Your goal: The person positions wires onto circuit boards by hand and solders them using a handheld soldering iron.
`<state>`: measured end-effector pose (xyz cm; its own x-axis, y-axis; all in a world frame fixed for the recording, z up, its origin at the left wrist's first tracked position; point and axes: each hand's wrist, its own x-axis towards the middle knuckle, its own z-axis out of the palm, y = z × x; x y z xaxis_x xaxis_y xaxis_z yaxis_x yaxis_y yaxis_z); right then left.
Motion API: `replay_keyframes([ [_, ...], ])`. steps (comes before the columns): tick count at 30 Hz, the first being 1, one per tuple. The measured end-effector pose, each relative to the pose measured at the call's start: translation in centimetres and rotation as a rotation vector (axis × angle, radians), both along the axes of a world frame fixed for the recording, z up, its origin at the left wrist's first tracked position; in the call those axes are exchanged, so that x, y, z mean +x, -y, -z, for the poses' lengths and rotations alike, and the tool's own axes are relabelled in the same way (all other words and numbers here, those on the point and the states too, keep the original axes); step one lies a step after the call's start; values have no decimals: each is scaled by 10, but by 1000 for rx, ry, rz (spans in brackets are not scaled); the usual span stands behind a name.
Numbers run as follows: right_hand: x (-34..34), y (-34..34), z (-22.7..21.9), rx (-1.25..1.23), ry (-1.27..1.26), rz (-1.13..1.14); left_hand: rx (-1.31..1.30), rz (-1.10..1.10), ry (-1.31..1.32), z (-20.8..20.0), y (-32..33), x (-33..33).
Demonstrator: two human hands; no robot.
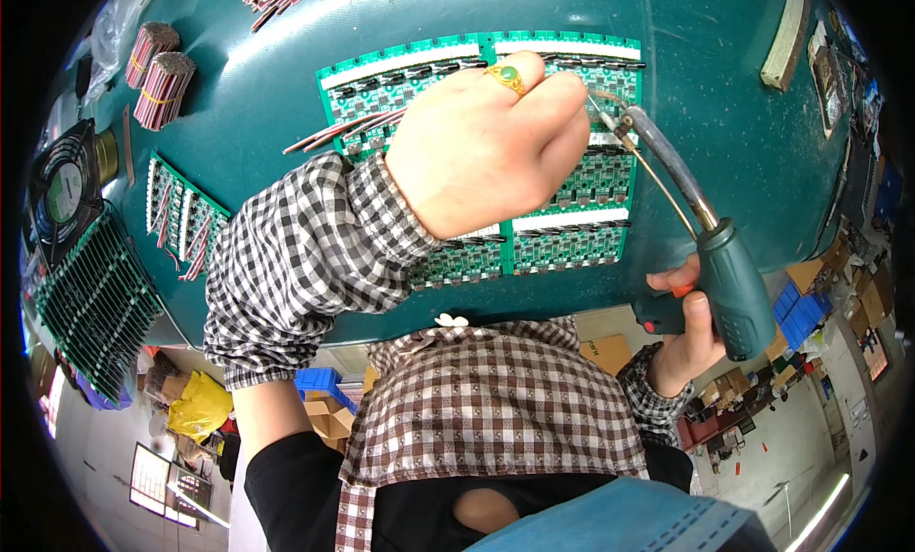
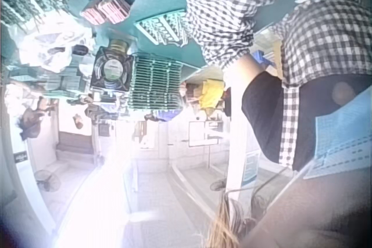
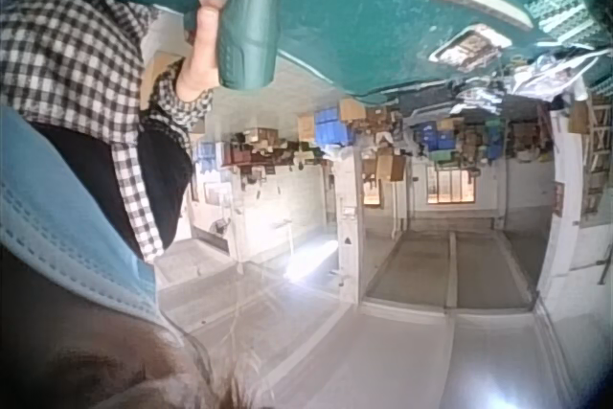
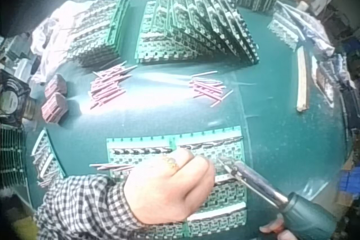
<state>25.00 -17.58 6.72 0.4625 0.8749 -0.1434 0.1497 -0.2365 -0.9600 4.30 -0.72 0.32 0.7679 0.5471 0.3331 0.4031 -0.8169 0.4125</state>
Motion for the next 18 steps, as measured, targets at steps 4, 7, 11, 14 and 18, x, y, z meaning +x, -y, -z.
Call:
replay_keyframes([
  [4,4,5,4,-7,62,-52,-34,-10,-25,2,2,1],
  [7,0,3,0,-28,30,-24,-37,-13,-7,2,2,1],
  [11,-1,2,0,-40,-8,15,-43,-15,-28,2,2,0],
  [14,-1,2,0,-7,-7,16,6,4,35,2,1,0],
  [18,-3,0,0,-2,2,22,28,6,30,2,0,0],
])
